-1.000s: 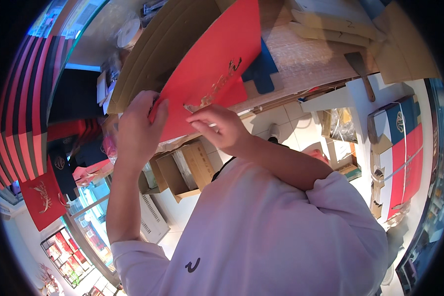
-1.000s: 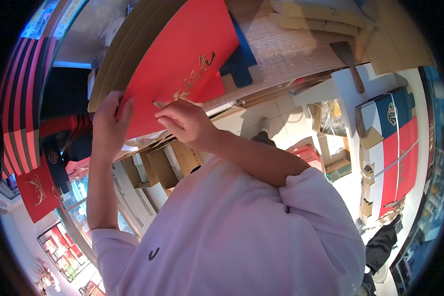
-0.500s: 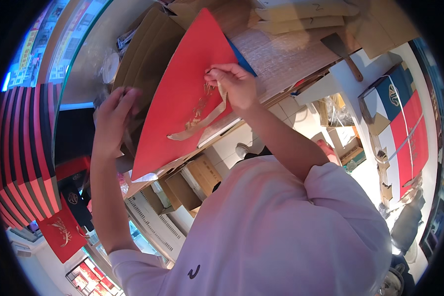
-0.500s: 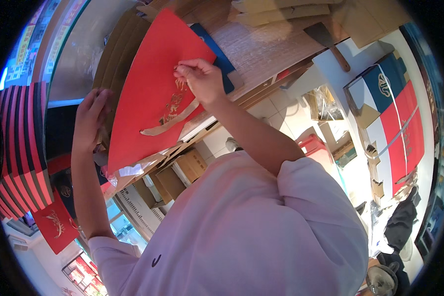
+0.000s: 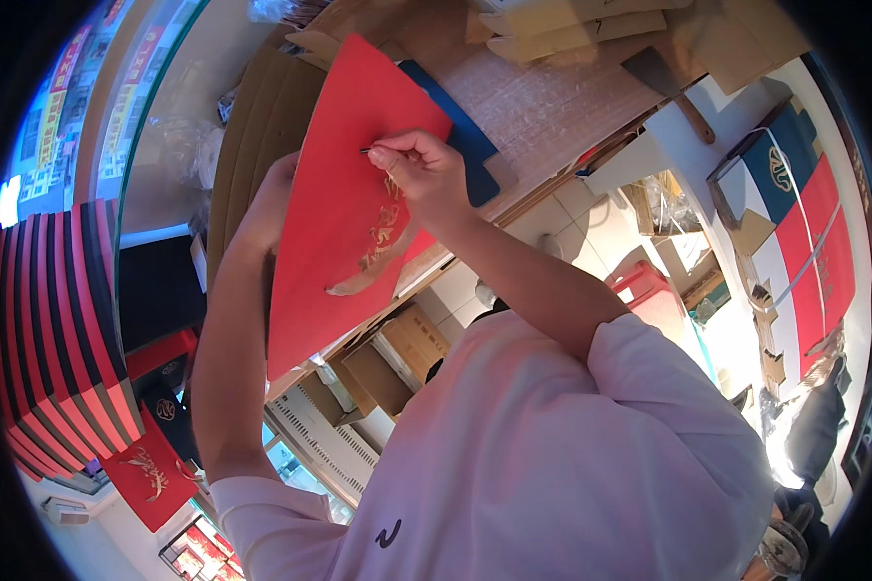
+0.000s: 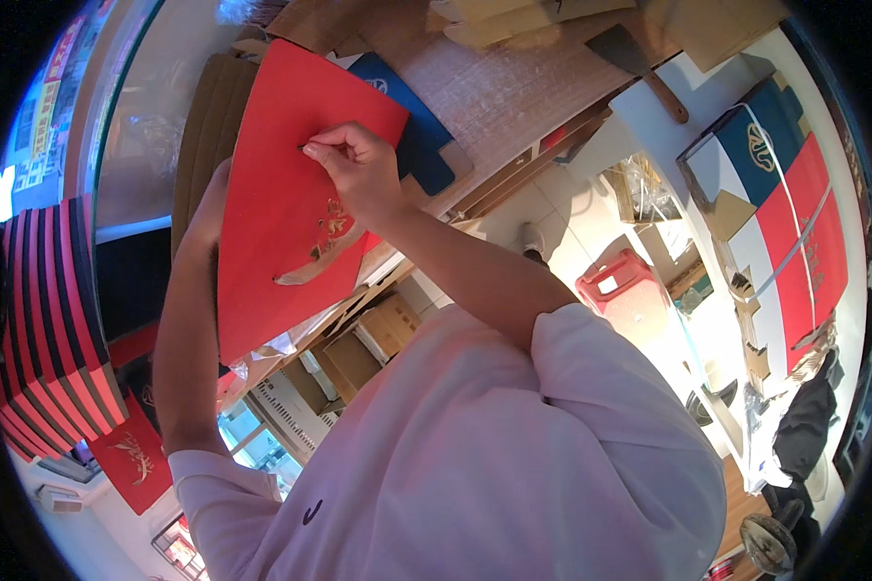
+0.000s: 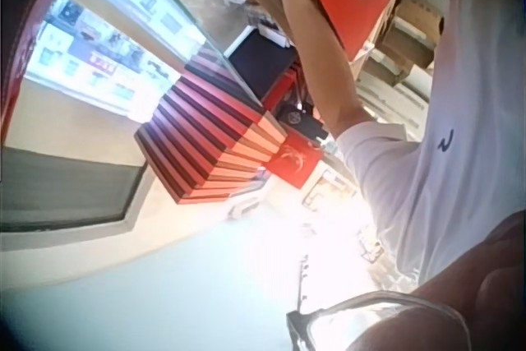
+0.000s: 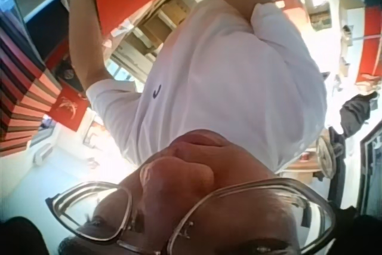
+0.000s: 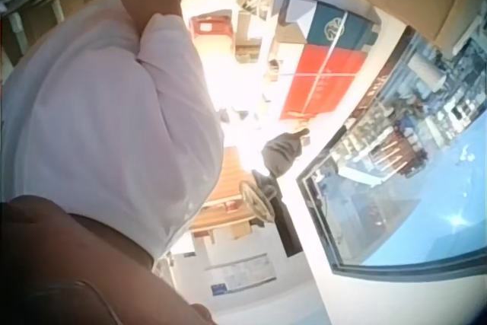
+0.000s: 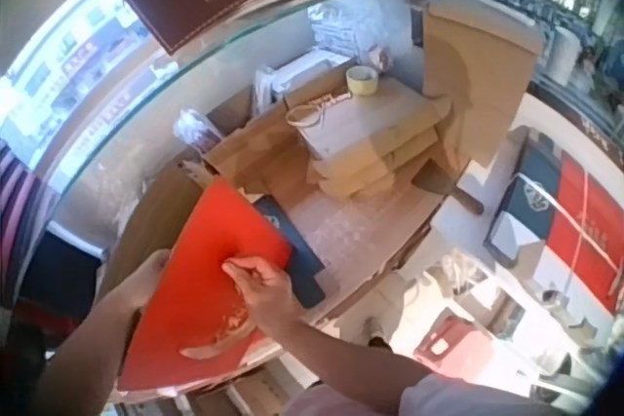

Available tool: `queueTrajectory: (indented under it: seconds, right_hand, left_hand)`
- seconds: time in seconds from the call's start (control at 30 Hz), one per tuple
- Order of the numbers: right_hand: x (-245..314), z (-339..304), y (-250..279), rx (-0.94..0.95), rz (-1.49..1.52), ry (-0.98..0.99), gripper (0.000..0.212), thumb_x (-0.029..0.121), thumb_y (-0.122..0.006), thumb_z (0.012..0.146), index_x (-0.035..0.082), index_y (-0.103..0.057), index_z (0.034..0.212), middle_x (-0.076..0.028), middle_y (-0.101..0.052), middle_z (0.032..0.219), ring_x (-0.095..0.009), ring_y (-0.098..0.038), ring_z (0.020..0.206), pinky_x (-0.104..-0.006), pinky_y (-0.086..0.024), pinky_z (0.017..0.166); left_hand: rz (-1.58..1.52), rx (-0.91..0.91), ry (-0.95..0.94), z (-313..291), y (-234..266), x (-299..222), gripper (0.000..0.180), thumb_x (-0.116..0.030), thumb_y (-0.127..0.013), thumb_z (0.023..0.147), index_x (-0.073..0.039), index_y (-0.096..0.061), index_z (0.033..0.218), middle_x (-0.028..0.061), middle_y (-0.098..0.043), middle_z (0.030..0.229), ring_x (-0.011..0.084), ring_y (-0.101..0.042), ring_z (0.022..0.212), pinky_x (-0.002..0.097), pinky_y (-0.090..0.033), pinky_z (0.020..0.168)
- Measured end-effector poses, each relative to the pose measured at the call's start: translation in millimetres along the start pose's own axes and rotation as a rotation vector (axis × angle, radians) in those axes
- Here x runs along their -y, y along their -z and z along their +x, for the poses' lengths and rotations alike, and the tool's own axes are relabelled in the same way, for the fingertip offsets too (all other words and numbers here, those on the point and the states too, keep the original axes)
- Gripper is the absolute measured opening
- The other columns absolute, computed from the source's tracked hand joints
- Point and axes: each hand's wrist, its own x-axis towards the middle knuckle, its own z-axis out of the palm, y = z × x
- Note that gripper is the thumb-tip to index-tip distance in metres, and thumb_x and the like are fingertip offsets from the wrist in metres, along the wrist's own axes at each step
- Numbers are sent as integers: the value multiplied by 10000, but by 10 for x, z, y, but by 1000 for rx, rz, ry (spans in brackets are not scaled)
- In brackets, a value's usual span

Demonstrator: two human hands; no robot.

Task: The person assembles red and blue cardboard boxes by folding flaps and inserting a white ribbon through pre-cut slots. They repeatedly pick up flat box components, fold them into shape, and secure the ribbon before placing the finished boxes on a nearby stack.

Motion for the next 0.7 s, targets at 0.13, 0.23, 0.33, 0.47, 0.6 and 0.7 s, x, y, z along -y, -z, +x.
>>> queueTrajectory:
  seconds: [0.13,0.23,0.33,0.47,0.6,0.7]
  right_hand:
    - [-10,-12,-43,-33,-27,42,82,49,-622,821,-1,-563,851,-45,-611,771,-66,-562,697,-195,-455,608]
    - [-12,-19,-47,-40,-72,63,90,53,-621,821,-2,-555,848,-61,-609,765,-84,-569,692,-206,-460,608]
    - [-7,-20,-44,-9,-176,124,106,60,-627,817,-7,-550,844,-72,-606,765,-97,-572,683,-215,-465,612]
    - [7,54,-22,82,-267,170,127,77,-636,814,-7,-543,839,-68,-596,753,-99,-564,646,-224,-464,584]
    - [103,69,-42,57,15,-219,128,85,-642,811,8,-542,830,-48,-580,722,-88,-530,576,-226,-429,503]
    - [84,37,67,138,-33,-344,136,126,-626,834,11,-553,827,-27,-559,694,-65,-515,584,-196,-423,518]
  left_hand:
    - [12,-6,-20,-15,-15,-20,337,-150,-578,847,57,-533,1109,78,-605,1012,109,-562,877,257,-461,767]
    - [86,-61,-12,-36,-80,-75,324,-146,-571,849,59,-536,1098,73,-605,1008,103,-558,881,252,-457,769]
    - [78,-71,-13,-35,-86,-75,328,-152,-568,852,59,-534,1099,70,-604,1009,102,-556,883,249,-456,769]
    - [42,49,-109,62,28,81,345,-154,-566,853,55,-514,1123,71,-596,1015,107,-559,874,254,-461,768]
    - [-185,-6,-21,93,-55,68,343,-161,-546,864,49,-499,1131,79,-589,1020,119,-567,873,264,-469,766]
    - [-218,-84,31,149,-113,13,345,-187,-533,872,46,-500,1124,97,-590,1021,131,-571,882,269,-471,766]
